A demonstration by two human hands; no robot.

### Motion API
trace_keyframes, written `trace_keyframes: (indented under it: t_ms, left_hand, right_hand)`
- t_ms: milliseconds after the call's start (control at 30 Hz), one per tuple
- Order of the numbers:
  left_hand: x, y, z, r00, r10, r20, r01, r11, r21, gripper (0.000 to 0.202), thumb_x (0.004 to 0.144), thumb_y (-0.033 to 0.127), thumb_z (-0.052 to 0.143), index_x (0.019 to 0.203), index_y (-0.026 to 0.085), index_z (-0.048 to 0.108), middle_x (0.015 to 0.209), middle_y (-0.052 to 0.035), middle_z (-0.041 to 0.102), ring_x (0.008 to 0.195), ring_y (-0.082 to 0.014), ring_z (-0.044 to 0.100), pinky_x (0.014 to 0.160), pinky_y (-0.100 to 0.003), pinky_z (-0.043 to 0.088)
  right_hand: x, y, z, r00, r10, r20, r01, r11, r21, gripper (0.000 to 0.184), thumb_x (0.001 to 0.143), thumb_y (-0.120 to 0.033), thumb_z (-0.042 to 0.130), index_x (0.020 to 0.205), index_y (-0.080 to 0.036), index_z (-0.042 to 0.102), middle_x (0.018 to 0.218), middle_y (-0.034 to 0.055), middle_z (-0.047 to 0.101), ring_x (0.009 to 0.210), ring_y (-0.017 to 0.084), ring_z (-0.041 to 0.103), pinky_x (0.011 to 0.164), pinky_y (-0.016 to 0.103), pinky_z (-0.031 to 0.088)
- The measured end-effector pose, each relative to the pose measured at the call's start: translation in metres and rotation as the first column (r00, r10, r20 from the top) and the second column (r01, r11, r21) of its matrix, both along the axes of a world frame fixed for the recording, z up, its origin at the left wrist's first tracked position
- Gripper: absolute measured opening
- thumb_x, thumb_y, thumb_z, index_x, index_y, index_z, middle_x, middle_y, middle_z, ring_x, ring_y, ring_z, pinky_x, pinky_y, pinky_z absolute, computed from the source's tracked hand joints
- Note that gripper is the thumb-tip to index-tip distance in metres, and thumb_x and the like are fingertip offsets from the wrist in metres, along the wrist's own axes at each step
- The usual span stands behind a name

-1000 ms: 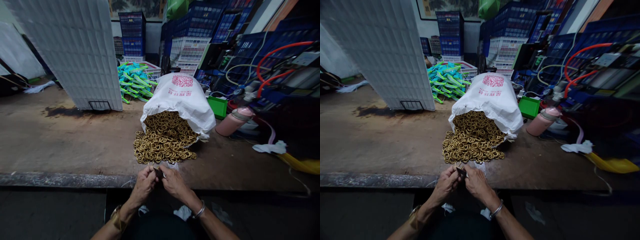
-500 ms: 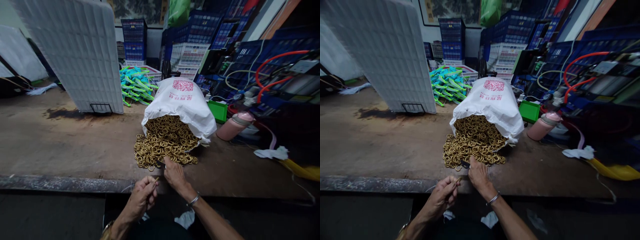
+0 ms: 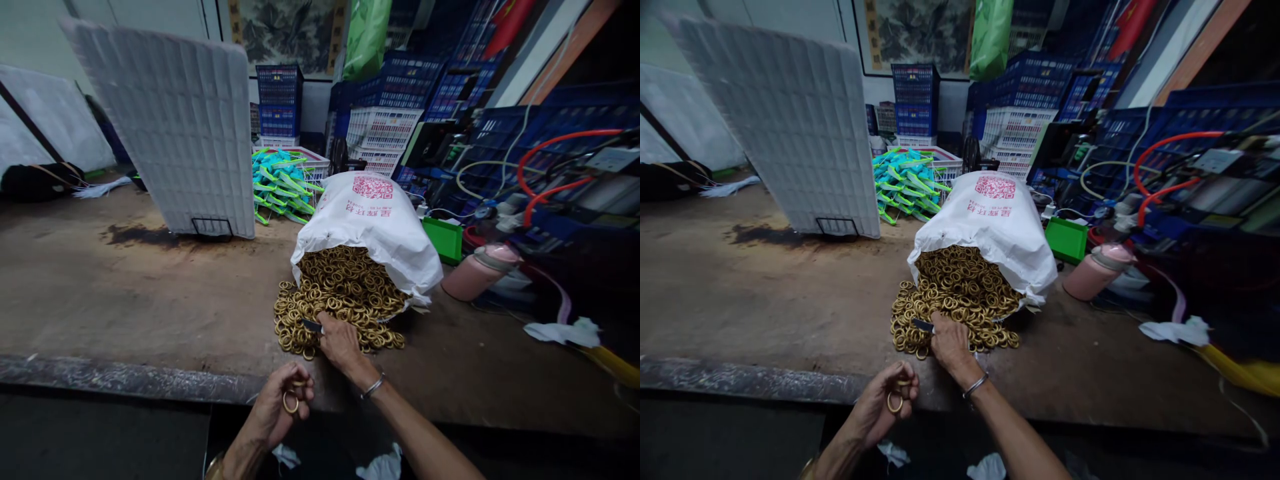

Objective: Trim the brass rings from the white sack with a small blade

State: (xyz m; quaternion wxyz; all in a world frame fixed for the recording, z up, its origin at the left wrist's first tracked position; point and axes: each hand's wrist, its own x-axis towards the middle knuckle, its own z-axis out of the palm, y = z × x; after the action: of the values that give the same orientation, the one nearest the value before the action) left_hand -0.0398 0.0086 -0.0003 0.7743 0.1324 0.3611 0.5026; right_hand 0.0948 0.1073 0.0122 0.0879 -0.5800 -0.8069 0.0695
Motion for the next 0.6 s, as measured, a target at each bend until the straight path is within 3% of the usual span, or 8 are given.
trace_keyframes:
  t_ms: [67,167,233,400,500,600]
  left_hand:
    - [0.002,0.004,0.001,1.0,0.022,0.0,-0.022,1.0,0.009,0.026,0.07,0.037,0.06,0.063,0.013,0.053,0.067,-0.0033,0.057,0.057,-0.0115,0.054,0.04,-0.018,0.038]
    - [0.007,0.015,0.003,0.994,0.052,-0.093,-0.046,0.997,0.066,0.025,0.067,0.036,0.064,0.066,0.014,0.052,0.066,-0.0012,0.056,0.055,-0.01,0.053,0.039,-0.017,0.037]
    - [0.012,0.023,0.004,0.978,0.08,-0.194,-0.057,0.991,0.12,0.027,0.066,0.038,0.065,0.073,0.015,0.052,0.064,0.001,0.054,0.05,-0.0082,0.05,0.036,-0.015,0.034]
    - [0.024,0.036,0.003,0.891,0.119,-0.438,-0.035,0.98,0.196,0.037,0.068,0.046,0.06,0.091,0.018,0.05,0.055,0.0067,0.048,0.037,-0.0045,0.037,0.033,-0.014,0.024]
    - [0.028,0.037,0.006,0.835,0.12,-0.537,0.015,0.971,0.24,0.027,0.07,0.043,0.058,0.076,0.017,0.054,0.048,0.0079,0.042,0.037,-0.0047,0.032,0.037,-0.016,0.026]
    - [0.029,0.033,0.011,0.762,0.225,-0.608,0.029,0.925,0.378,0.022,0.073,0.035,0.056,0.061,0.016,0.053,0.051,0.005,0.045,0.046,-0.0073,0.04,0.047,-0.019,0.033]
  right_hand:
    - [0.007,0.0,0.0,0.996,-0.006,-0.084,0.006,1.0,-0.008,0.024,0.072,-0.008,0.042,0.086,-0.021,0.056,0.074,0.0021,0.064,0.065,0.013,0.056,0.056,0.022,0.027]
    - [0.018,-0.004,0.001,0.958,-0.027,-0.284,0.021,1.0,-0.023,0.019,0.076,-0.014,0.042,0.086,-0.021,0.056,0.07,0.0008,0.061,0.064,0.013,0.053,0.058,0.021,0.031]
    - [0.023,-0.009,0.001,0.907,-0.008,-0.422,-0.011,0.999,-0.042,0.014,0.08,-0.021,0.04,0.078,-0.02,0.055,0.065,-0.0004,0.056,0.06,0.012,0.049,0.057,0.02,0.032]
    - [0.03,-0.028,0.003,0.745,-0.016,-0.667,-0.113,0.982,-0.151,0.023,0.083,-0.03,0.038,0.066,-0.019,0.049,0.056,-0.0043,0.046,0.054,0.009,0.043,0.054,0.019,0.033]
    - [0.03,-0.037,0.006,0.687,-0.048,-0.725,-0.158,0.964,-0.214,0.024,0.083,-0.032,0.04,0.065,-0.018,0.049,0.056,-0.0046,0.045,0.056,0.009,0.043,0.055,0.02,0.034]
    - [0.029,-0.043,0.004,0.629,-0.146,-0.764,-0.156,0.939,-0.308,0.028,0.082,-0.036,0.041,0.062,-0.018,0.047,0.054,-0.0047,0.045,0.054,0.009,0.042,0.055,0.02,0.033]
